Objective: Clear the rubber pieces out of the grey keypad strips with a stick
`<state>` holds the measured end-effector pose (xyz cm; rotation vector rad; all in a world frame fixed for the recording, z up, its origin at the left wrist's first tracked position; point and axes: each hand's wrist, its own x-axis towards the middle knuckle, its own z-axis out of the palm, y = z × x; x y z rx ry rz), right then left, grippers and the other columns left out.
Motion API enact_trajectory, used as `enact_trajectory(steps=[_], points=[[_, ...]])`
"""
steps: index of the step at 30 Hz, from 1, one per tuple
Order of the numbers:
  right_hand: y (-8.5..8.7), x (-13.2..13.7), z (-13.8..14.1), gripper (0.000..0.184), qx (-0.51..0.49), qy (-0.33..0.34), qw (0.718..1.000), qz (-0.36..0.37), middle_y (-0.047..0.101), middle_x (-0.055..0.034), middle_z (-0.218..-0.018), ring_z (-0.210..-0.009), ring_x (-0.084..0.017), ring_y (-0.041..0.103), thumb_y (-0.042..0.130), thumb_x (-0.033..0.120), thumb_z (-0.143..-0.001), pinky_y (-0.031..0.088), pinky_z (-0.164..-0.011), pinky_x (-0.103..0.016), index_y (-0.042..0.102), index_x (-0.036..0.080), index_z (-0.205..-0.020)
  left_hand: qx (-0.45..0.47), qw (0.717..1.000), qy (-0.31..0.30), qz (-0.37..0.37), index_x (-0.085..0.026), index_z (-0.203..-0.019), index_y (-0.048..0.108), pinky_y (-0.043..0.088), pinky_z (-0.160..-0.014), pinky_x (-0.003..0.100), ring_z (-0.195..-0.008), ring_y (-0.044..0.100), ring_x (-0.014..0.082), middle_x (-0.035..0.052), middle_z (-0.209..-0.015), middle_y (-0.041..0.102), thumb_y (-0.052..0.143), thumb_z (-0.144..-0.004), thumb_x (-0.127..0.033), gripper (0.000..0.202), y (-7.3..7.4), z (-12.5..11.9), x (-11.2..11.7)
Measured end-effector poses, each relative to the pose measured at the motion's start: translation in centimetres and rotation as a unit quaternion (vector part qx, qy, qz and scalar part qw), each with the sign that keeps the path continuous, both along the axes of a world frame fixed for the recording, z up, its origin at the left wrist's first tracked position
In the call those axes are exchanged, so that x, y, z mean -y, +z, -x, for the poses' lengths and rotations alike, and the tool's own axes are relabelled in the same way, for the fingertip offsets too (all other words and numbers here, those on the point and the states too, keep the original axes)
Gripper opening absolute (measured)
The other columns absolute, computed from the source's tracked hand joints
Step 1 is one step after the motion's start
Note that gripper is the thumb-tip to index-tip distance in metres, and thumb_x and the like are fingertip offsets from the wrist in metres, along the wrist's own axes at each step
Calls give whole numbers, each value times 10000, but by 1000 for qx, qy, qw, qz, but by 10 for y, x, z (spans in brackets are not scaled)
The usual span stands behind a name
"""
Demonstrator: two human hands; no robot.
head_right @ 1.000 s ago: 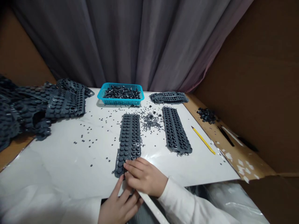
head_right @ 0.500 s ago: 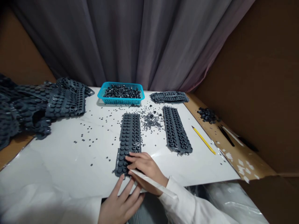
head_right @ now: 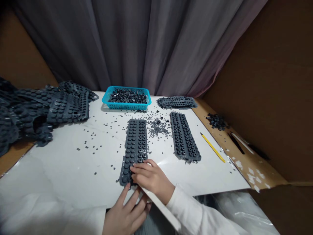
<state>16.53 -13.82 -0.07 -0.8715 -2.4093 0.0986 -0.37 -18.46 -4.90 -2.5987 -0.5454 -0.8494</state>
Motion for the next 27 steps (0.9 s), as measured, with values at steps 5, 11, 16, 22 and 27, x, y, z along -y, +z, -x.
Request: enact_trajectory(steps=[5, 11, 16, 22, 27], points=[[1, 0, -2, 177, 8, -28, 997, -65, 651, -141, -1161, -1120, -237, 583, 486, 112, -894, 494, -860, -407, 582, 153, -1038, -1, 1000, 3, -8, -224, -958, 652, 172, -1038, 622, -1023, 524, 263, 25, -1078, 603, 549, -858, -299, 162, -2, -1, 1], [4, -1, -1, 105, -138, -74, 982, 102, 682, -96, -1114, -1150, -197, 563, 524, 196, -887, 490, -917, -378, 613, 202, -942, -2, 1000, 3, -14, -232, -953, 654, 168, -1036, 624, -1034, 520, 264, 33, -1104, 604, 562, -851, -314, 160, -2, 0, -1], [5, -2, 3, 112, -133, -52, 977, 158, 706, -100, -1052, -1149, -224, 562, 539, 242, -884, 458, -928, -412, 637, 198, -917, -16, 1000, 2, -11, -238, -965, 662, 134, -1042, 633, -1029, 514, 263, 25, -1108, 596, 549, -859, -305, 169, -3, -1, -1], [0, -5, 2, 84, -103, -50, 985, 130, 707, -83, -1047, -1126, -199, 576, 537, 222, -891, 462, -899, -373, 614, 191, -904, -26, 1000, -3, -18, -230, -967, 662, 131, -1027, 658, -1031, 516, 279, 41, -1127, 589, 547, -859, -313, 178, -4, 0, -2], [-2, -10, 2, 100, -4, -13, 1000, -16, 678, -96, -1120, -1017, -195, 622, 504, 163, -908, 472, -850, -372, 591, 171, -957, -22, 999, 1, -28, -213, -955, 662, 142, -1026, 658, -1021, 519, 277, 48, -1097, 593, 524, -863, -284, 180, -5, -1, -1]])
